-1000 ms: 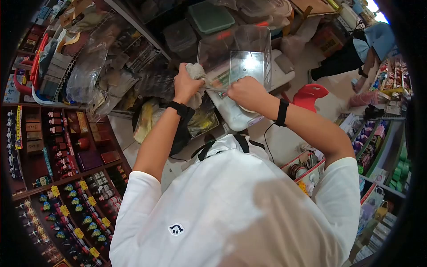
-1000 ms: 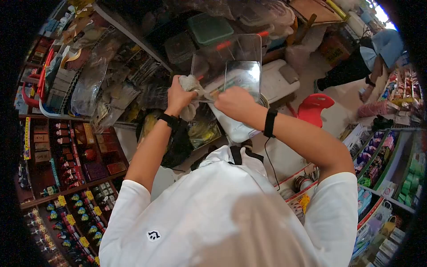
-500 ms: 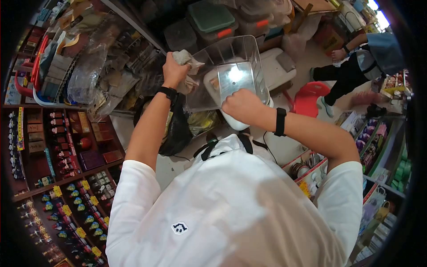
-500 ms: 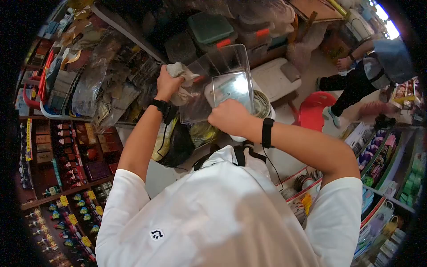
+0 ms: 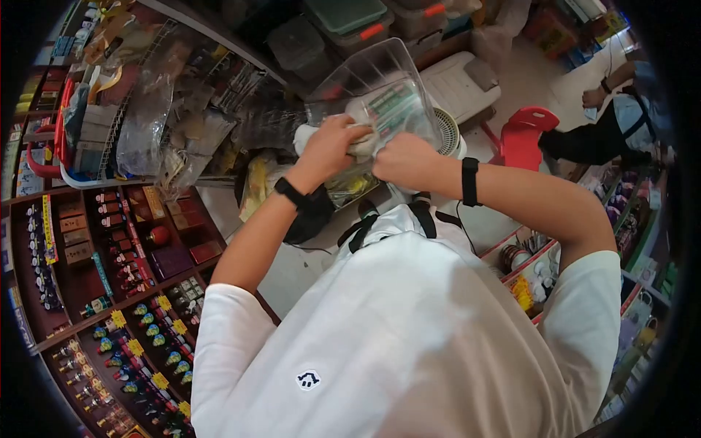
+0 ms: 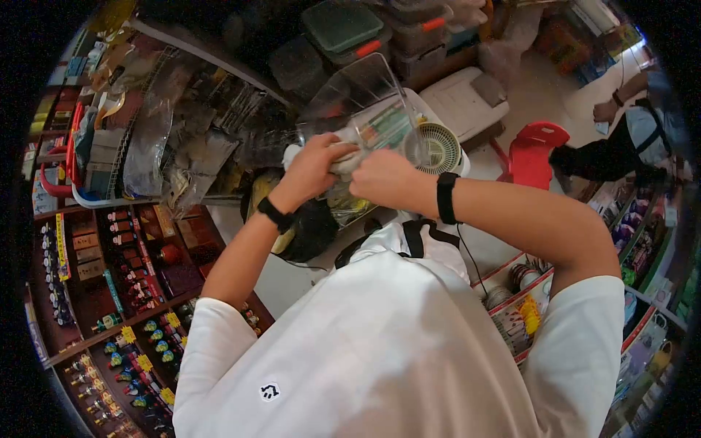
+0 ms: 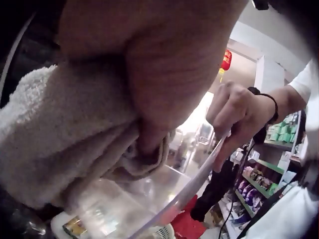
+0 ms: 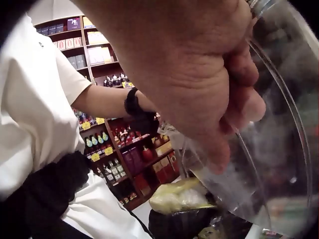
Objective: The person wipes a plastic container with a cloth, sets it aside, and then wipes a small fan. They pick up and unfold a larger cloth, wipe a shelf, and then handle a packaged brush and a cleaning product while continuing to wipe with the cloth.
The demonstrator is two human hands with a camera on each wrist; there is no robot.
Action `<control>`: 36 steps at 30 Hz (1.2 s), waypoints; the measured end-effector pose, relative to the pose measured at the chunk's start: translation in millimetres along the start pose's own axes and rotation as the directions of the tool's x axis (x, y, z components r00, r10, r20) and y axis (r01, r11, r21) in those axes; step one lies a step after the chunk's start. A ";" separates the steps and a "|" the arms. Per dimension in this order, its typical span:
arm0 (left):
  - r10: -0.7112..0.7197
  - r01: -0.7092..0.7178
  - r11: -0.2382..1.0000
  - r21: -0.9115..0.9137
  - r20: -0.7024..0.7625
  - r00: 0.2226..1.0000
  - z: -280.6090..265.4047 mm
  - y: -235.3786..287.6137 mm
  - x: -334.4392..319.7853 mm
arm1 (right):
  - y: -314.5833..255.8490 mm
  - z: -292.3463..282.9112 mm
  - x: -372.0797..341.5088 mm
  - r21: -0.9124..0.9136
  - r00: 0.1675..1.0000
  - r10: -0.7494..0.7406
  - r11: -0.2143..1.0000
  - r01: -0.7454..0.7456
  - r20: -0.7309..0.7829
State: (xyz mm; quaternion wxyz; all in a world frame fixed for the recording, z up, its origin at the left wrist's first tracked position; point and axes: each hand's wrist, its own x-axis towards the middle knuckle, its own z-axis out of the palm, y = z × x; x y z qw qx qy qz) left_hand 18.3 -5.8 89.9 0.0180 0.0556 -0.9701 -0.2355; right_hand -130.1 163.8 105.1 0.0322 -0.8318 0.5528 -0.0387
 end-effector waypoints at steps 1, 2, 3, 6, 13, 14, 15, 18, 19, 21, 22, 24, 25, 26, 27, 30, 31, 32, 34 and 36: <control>0.015 -0.014 1.000 -0.014 0.031 0.999 16.2 -7.3 4.9 | -4.4 -2.5 4.6 -0.007 1.000 -0.025 1.000 0.025 -0.011; 0.005 -0.005 1.000 -0.009 0.022 1.000 29.9 -15.7 8.1 | -8.5 -5.8 9.4 -0.014 0.998 -0.051 0.999 0.051 -0.024; 0.047 -0.051 0.997 0.058 0.073 0.996 42.4 -25.5 10.8 | -11.9 -9.6 12.9 -0.022 0.996 -0.077 0.997 0.076 -0.042; 0.180 -0.210 0.953 0.217 0.149 0.972 41.8 -42.1 16.0 | -16.5 -0.5 11.0 -0.061 0.998 -0.059 0.996 0.059 0.000; -0.007 -0.061 0.898 0.436 0.153 0.988 36.5 -78.5 11.0 | -23.0 12.4 1.1 0.022 1.000 0.007 1.000 -0.007 0.012; 0.001 -0.072 0.899 0.432 0.162 0.987 34.3 -77.5 4.9 | -20.8 14.2 0.8 0.018 1.000 0.020 1.000 -0.020 0.016; -0.065 0.008 0.920 0.391 0.133 0.989 26.8 -69.8 -2.6 | -18.9 16.1 -0.3 0.015 0.999 0.035 0.999 -0.036 0.022; -0.231 0.180 0.936 0.301 0.143 0.962 28.0 -74.1 -32.6 | -12.7 31.1 -1.1 0.036 0.997 0.074 0.997 -0.074 -0.021; -0.291 0.238 0.931 0.276 0.166 0.942 29.7 -79.1 -46.3 | -13.5 37.4 -1.4 0.052 0.994 0.110 0.992 -0.111 0.013; -0.394 0.361 0.915 0.179 0.206 0.896 43.4 -103.0 -88.0 | -9.1 63.7 -6.5 0.075 0.987 0.153 0.985 -0.156 0.041; -0.402 0.392 0.915 0.093 0.157 0.902 55.9 -118.8 -116.6 | -3.4 72.4 -11.3 0.091 0.980 0.187 0.977 -0.193 0.067; -0.510 0.510 0.859 -0.033 0.030 0.860 87.2 -143.0 -179.6 | 23.6 76.0 -30.4 0.123 0.933 0.335 0.939 -0.320 -0.131; -0.595 0.591 0.803 -0.076 -0.041 0.803 99.3 -145.5 -206.1 | 39.9 70.0 -40.1 0.029 0.913 0.406 0.913 -0.407 0.027; -0.684 0.673 0.725 -0.146 -0.035 0.729 100.0 -135.1 -223.1 | 51.6 66.3 -55.8 0.035 0.885 0.465 0.884 -0.466 0.029; -0.765 0.743 0.632 -0.219 -0.023 0.644 101.8 -125.1 -238.3 | 60.4 64.9 -72.8 0.035 0.855 0.518 0.854 -0.519 0.030; -0.902 0.785 0.307 -0.537 0.100 0.421 155.5 -121.7 -299.0 | 74.0 68.2 -110.8 0.009 0.787 0.611 0.789 -0.614 0.091; -0.929 0.793 0.231 -0.564 0.113 0.352 177.4 -116.3 -315.0 | 75.3 70.8 -120.9 -0.004 0.791 0.603 0.796 -0.606 0.103; -0.952 0.794 0.155 -0.588 0.126 0.279 199.4 -111.9 -328.9 | 72.6 77.1 -130.5 -0.002 0.796 0.601 0.798 -0.602 0.065; -0.949 0.808 0.186 -0.558 0.110 0.295 218.6 -92.1 -338.0 | 64.2 90.4 -140.7 -0.007 0.805 0.593 0.805 -0.593 0.034; -0.935 0.783 0.147 -0.604 0.173 0.309 224.5 -77.0 -338.6 | 56.3 104.0 -144.2 0.095 0.823 0.566 0.822 -0.562 -0.034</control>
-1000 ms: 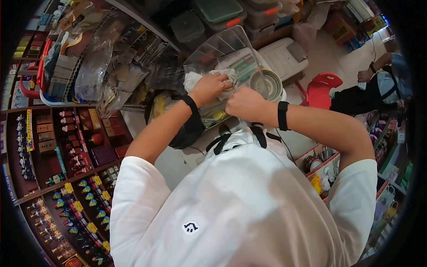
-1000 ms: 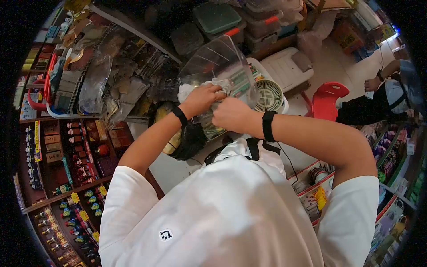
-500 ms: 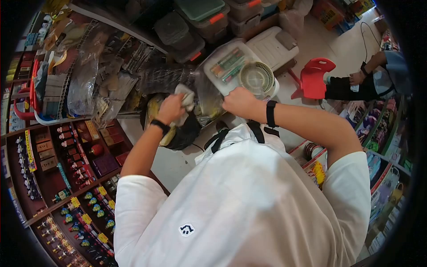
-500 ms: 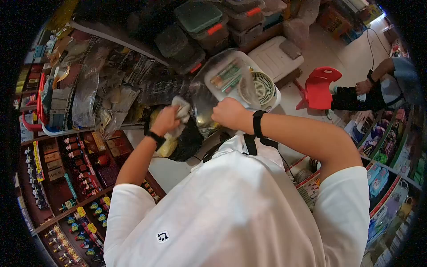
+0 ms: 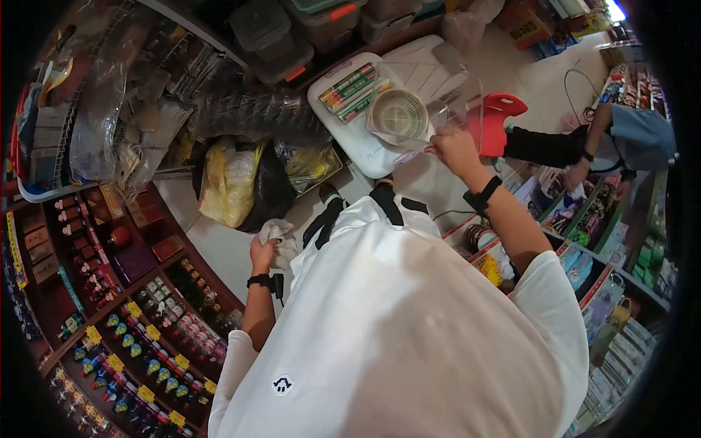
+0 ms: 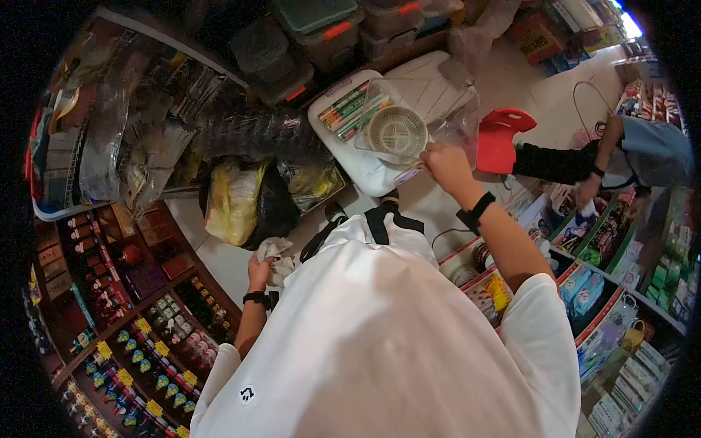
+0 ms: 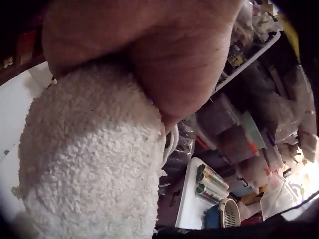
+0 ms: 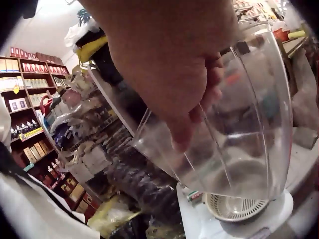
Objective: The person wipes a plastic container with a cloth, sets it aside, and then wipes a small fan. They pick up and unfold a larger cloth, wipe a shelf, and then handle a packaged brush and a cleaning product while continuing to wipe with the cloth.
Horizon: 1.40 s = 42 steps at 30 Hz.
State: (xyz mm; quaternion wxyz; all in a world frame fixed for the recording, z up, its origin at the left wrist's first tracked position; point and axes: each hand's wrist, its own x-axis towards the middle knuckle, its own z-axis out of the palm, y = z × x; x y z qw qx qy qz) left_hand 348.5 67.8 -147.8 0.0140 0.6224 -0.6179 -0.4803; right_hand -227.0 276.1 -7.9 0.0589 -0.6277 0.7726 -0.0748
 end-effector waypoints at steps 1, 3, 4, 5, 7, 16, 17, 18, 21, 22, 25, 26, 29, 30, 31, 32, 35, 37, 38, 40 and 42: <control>-0.026 0.026 1.000 0.014 -0.018 0.999 3.8 -3.0 -3.5 | -5.5 8.5 -1.5 0.002 0.999 0.024 1.000 -0.024 0.023; -0.066 0.067 0.998 0.015 -0.041 0.997 9.5 -16.9 -4.5 | -10.7 24.0 3.5 -0.007 0.998 0.012 1.000 -0.011 0.064; -0.064 0.064 0.998 0.009 -0.033 0.997 9.1 -16.3 -6.0 | -8.6 34.4 3.6 -0.012 0.995 0.005 1.000 -0.004 0.099; -0.086 0.086 0.996 0.006 -0.024 0.996 9.2 -15.1 -6.9 | -3.8 47.9 5.4 -0.014 0.993 -0.033 0.999 0.035 0.111; -0.066 0.066 0.998 -0.014 -0.019 0.998 8.3 -17.1 -8.2 | 8.3 69.6 8.4 -0.061 0.990 -0.096 0.993 0.103 0.108; -0.116 0.107 0.985 -0.134 -0.065 0.991 -6.1 -24.3 -14.6 | 23.8 107.8 14.1 -0.178 0.979 -0.113 0.974 0.143 0.167; -0.127 0.116 0.980 -0.159 -0.060 0.990 -7.7 -18.1 -16.4 | 24.8 115.0 11.7 -0.202 0.979 -0.085 0.972 0.123 0.186; -0.131 0.121 0.980 -0.156 -0.059 0.990 -7.6 -16.7 -16.3 | 24.6 118.4 10.2 -0.227 0.978 -0.056 0.968 0.103 0.203; -0.141 0.126 0.979 -0.161 -0.084 0.986 -4.6 -9.6 -12.1 | 21.1 119.9 3.9 -0.208 0.981 -0.010 0.977 0.050 0.193; -0.125 0.106 0.974 -0.199 -0.085 0.989 -2.9 -7.4 -10.2 | 18.9 117.7 3.5 -0.207 0.982 -0.011 0.977 0.051 0.191; -0.091 0.066 0.961 -0.269 -0.080 0.993 1.5 -3.0 2.0 | 10.6 107.7 -0.8 -0.160 0.979 0.094 0.985 -0.065 0.179; -0.079 0.054 0.951 -0.305 -0.071 0.994 2.6 -2.2 7.4 | 5.8 104.1 -2.9 -0.148 0.991 0.091 0.986 -0.075 0.103; 0.046 -0.061 0.993 -0.102 -0.138 0.989 -3.6 8.8 18.1 | -10.5 86.5 -2.0 -0.085 0.996 0.088 0.992 -0.089 -0.013; 0.078 -0.085 0.996 -0.031 -0.182 0.980 -7.5 32.6 12.8 | -13.8 84.0 -0.8 0.058 0.992 0.115 0.992 -0.112 -0.044; 0.108 -0.129 0.989 -0.076 -0.227 0.968 -8.5 42.8 16.8 | -20.6 70.1 -0.6 0.091 0.988 0.155 0.984 -0.154 -0.007; 0.037 -0.078 0.976 -0.203 -0.199 0.979 -12.0 56.8 17.5 | -24.9 63.6 -2.3 0.228 0.974 0.184 0.962 -0.151 -0.133; 0.039 -0.105 0.940 -0.325 -0.204 0.978 -21.4 103.0 12.4 | -28.3 57.3 -13.8 0.470 0.921 0.377 0.833 -0.290 -0.101; 0.019 -0.115 0.889 -0.443 -0.215 0.976 -22.9 118.4 14.1 | -21.7 72.2 -24.9 0.539 0.787 0.614 0.683 -0.494 -0.058; 0.024 -0.126 0.885 -0.448 -0.226 0.974 -22.8 122.0 16.2 | -15.1 78.8 -30.3 0.540 0.792 0.607 0.690 -0.482 -0.070; 0.058 -0.175 0.864 -0.472 -0.251 0.966 -19.2 118.8 26.0 | -4.5 89.2 -38.8 0.571 0.722 0.691 0.585 -0.576 0.020; 0.046 -0.178 0.825 -0.536 -0.249 0.967 -17.4 123.8 28.9 | -2.5 91.6 -41.4 0.673 0.700 0.714 0.506 -0.539 0.023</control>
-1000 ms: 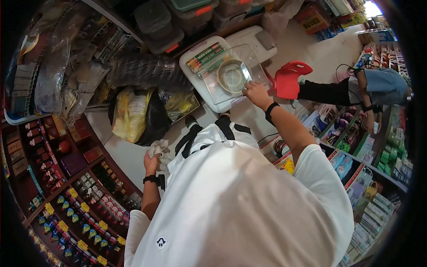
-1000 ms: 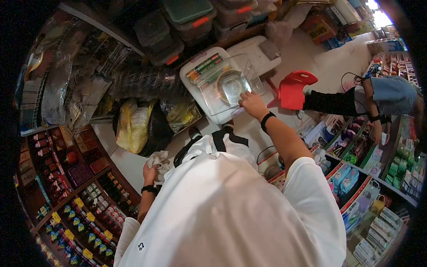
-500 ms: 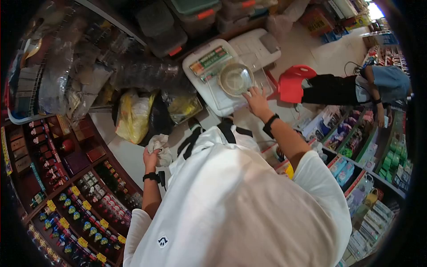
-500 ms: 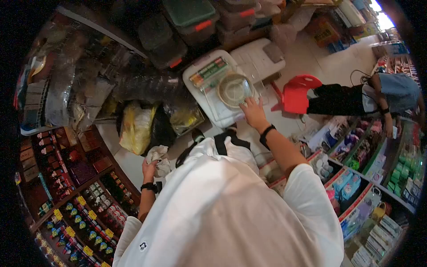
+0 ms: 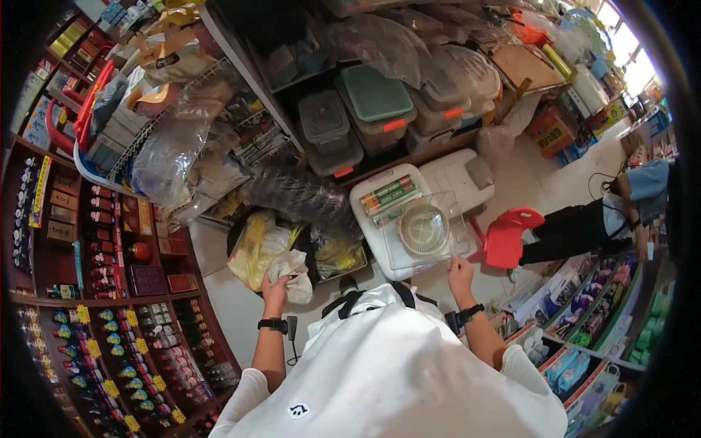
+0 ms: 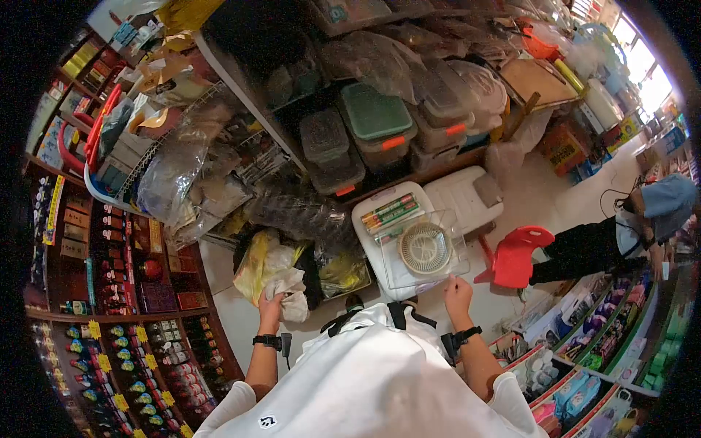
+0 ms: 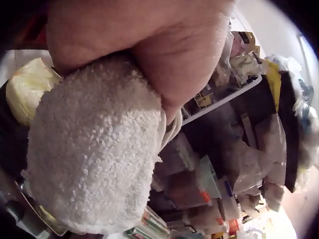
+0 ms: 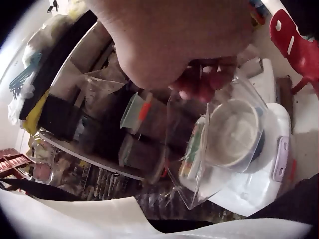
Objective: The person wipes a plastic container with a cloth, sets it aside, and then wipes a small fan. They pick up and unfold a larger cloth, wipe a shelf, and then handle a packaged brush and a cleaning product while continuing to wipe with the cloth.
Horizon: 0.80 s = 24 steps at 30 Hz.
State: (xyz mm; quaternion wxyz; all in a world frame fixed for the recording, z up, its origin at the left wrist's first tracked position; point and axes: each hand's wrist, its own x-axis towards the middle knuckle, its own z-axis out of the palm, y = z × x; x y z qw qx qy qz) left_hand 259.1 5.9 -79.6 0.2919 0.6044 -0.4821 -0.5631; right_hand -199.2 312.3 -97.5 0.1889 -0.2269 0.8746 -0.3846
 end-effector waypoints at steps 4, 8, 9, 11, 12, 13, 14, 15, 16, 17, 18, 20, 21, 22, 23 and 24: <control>-0.184 0.157 0.914 -0.373 -0.037 0.982 23.2 57.3 -16.2 | -19.0 -9.9 7.4 0.115 0.990 -0.133 0.984 0.138 -0.045; -0.128 0.147 0.776 -0.613 0.074 0.989 25.5 69.9 11.8 | -114.0 -28.9 25.9 0.441 0.951 -0.262 0.882 0.166 0.165; -0.102 0.146 0.755 -0.640 0.105 0.989 25.9 75.1 19.7 | -166.4 -39.8 25.8 0.519 0.895 -0.419 0.805 0.288 0.153; 0.000 0.069 0.767 -0.638 0.108 0.994 37.2 107.7 14.6 | -281.7 -80.5 8.2 0.706 0.797 -0.554 0.664 0.247 0.242; 0.003 0.070 0.765 -0.641 0.113 0.994 39.7 122.0 11.3 | -324.7 -101.0 -2.6 0.759 0.701 -0.679 0.570 0.316 0.218; 0.024 0.036 0.793 -0.608 0.091 0.996 40.8 132.4 9.8 | -361.9 -121.4 -13.9 0.805 0.590 -0.787 0.463 0.371 0.181; 0.047 0.002 0.818 -0.575 0.070 0.996 41.9 136.9 9.7 | -397.2 -141.9 -25.8 0.807 0.479 -0.870 0.363 0.466 0.114; 0.067 -0.009 0.809 -0.587 0.077 0.995 39.8 135.2 11.7 | -426.5 -158.3 -35.9 0.799 0.355 -0.934 0.252 0.545 0.052; 0.069 -0.006 0.807 -0.590 0.084 0.994 40.9 138.9 7.8 | -447.7 -166.3 -40.3 0.811 0.234 -0.972 0.130 0.570 -0.008; 0.036 0.005 0.820 -0.572 0.060 0.998 40.0 145.4 2.1 | -465.3 -173.3 -47.0 0.817 0.108 -0.992 0.007 0.577 -0.068; 0.001 0.017 0.832 -0.555 0.032 0.999 37.9 147.3 -1.5 | -486.6 -188.4 -63.6 0.864 0.110 -0.994 0.030 0.502 -0.030; 0.078 -0.037 0.844 -0.535 0.054 0.996 28.4 126.8 6.6 | -502.7 -198.3 -78.4 0.907 0.106 -0.994 0.062 0.416 0.019; 0.060 -0.036 0.806 -0.591 0.022 0.998 24.8 117.6 5.8 | -503.0 -195.7 -81.1 0.886 0.075 -0.996 0.001 0.464 -0.039; 0.031 -0.031 0.767 -0.641 -0.011 0.999 18.3 104.9 2.6 | -501.9 -191.5 -84.7 0.862 0.049 -0.995 -0.054 0.504 -0.091; -0.025 0.010 0.766 -0.643 -0.013 1.000 10.8 94.5 4.7 | -500.3 -187.8 -88.4 0.833 0.023 -0.990 -0.105 0.544 -0.140; -0.097 0.120 0.727 -0.676 0.072 0.993 -2.4 71.7 16.6 | -505.6 -191.9 -95.1 0.841 0.039 -0.992 -0.081 0.535 -0.120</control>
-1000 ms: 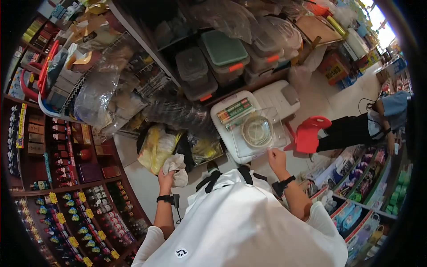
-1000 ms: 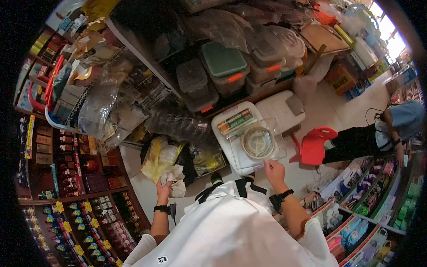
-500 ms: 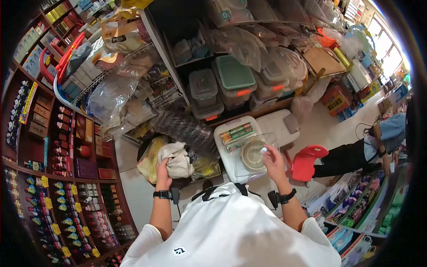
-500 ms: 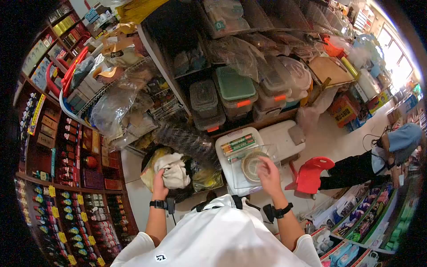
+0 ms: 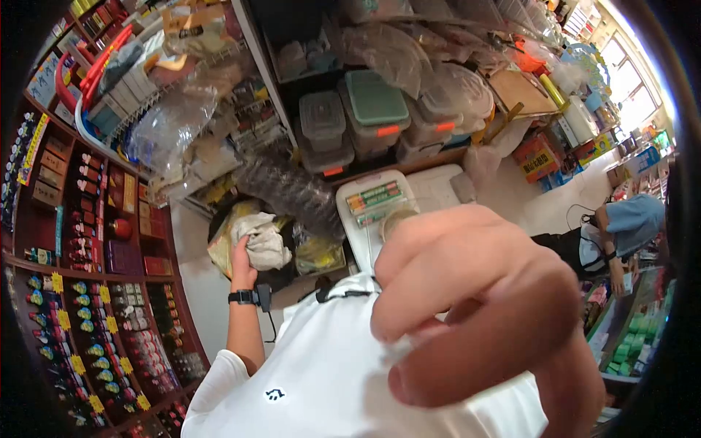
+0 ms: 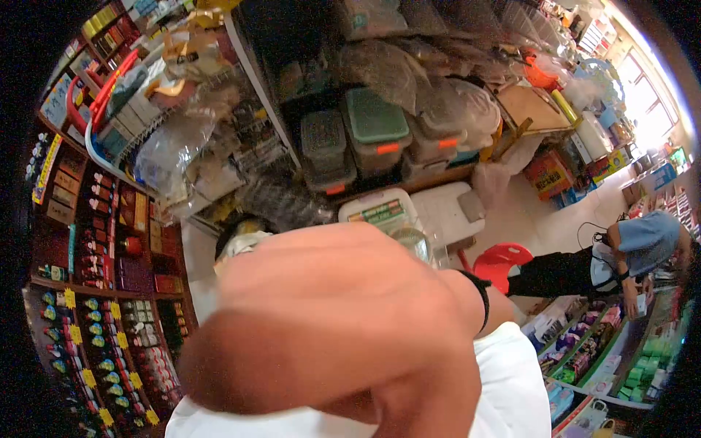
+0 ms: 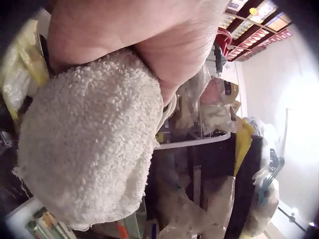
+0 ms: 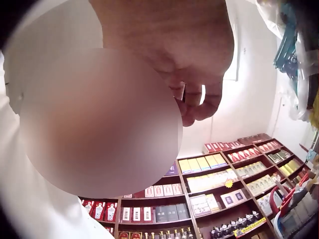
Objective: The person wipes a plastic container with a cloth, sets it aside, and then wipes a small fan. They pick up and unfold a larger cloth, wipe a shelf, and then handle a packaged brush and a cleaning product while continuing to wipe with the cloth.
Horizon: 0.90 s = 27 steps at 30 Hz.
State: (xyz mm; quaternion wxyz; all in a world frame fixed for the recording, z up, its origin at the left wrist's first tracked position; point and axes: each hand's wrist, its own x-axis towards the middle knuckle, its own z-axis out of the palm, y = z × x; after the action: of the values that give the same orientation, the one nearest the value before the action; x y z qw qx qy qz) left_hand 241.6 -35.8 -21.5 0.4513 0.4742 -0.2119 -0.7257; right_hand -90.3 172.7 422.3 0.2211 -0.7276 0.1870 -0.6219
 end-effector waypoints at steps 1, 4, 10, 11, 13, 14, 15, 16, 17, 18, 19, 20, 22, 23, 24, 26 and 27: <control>0.016 -0.015 1.000 0.021 -0.039 0.999 -5.5 3.2 -4.9 | -14.6 4.6 18.6 0.010 0.929 0.369 0.929 -0.370 0.031; 0.041 -0.030 0.996 0.083 -0.130 0.991 -29.8 9.5 -16.8 | -50.0 9.8 65.5 -0.045 0.056 0.988 0.063 -0.997 0.144; 0.206 -0.142 0.912 0.384 -0.129 0.970 -67.6 9.0 -31.2 | 11.5 27.6 27.2 0.075 0.783 0.594 0.786 -0.614 0.184; 0.058 -0.021 0.976 0.215 -0.172 0.983 -81.8 4.7 -13.6 | 26.9 30.0 16.9 0.099 0.892 0.416 0.894 -0.437 0.180; -0.088 0.090 0.995 0.030 -0.068 0.994 -95.4 2.9 -1.2 | 51.3 38.2 5.5 0.186 0.960 0.260 0.943 -0.276 0.107; -0.082 0.084 0.996 0.032 -0.061 0.995 -96.8 1.7 3.0 | 62.1 43.7 0.8 0.253 0.952 0.303 0.918 -0.304 0.046; -0.077 0.077 0.997 -0.004 -0.016 0.997 -98.1 -1.8 9.8 | 73.4 41.3 -5.5 0.080 0.952 0.296 0.950 -0.302 0.075; -0.071 0.072 0.997 -0.041 0.028 0.997 -96.0 -5.0 13.9 | 85.6 37.0 -14.3 -0.094 0.949 0.297 0.953 -0.288 0.104; -0.068 0.070 0.996 -0.049 0.045 0.997 -48.5 19.1 -16.9 | 100.2 36.8 -27.5 -0.153 0.873 0.480 0.873 -0.464 0.093; -0.065 0.067 0.996 -0.052 0.046 0.997 -28.5 27.7 -22.5 | 117.8 36.3 -44.3 -0.208 0.761 0.644 0.756 -0.620 0.073; -0.077 0.092 0.992 -0.088 0.163 0.984 -17.4 33.2 -26.0 | 138.7 34.9 -70.0 -0.267 0.684 0.727 0.673 -0.690 0.062; -0.085 0.122 0.985 -0.120 0.276 0.957 -9.6 35.7 -26.2 | 157.5 34.7 -95.5 -0.322 0.597 0.801 0.578 -0.750 0.045; -0.100 0.147 0.983 -0.114 0.347 0.933 8.8 39.6 -21.1 | 180.6 39.7 -130.8 -0.303 0.537 0.843 0.507 -0.807 -0.021; -0.052 0.125 0.985 -0.120 0.485 0.873 22.8 43.3 -21.1 | 187.9 45.1 -141.8 -0.281 0.474 0.876 0.434 -0.856 -0.088; -0.006 0.108 0.986 -0.130 0.610 0.792 35.3 46.7 -20.6 | 195.0 51.3 -148.0 -0.272 0.465 0.881 0.427 -0.862 -0.089; -0.061 0.117 0.992 -0.037 0.679 0.732 53.0 52.3 -14.4 | 207.0 64.3 -154.1 0.043 0.468 0.863 0.484 -0.874 -0.191; -0.066 0.218 0.970 -0.108 0.746 0.662 65.8 56.1 -16.0 | 207.7 68.9 -150.0 0.190 0.411 0.895 0.440 -0.878 -0.173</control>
State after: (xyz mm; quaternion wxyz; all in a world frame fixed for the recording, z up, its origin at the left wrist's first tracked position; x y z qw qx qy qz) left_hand 211.4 -58.3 58.0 0.3115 0.1114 -0.2684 -0.9047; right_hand -45.2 88.0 174.9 0.5158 -0.4266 0.5471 -0.5027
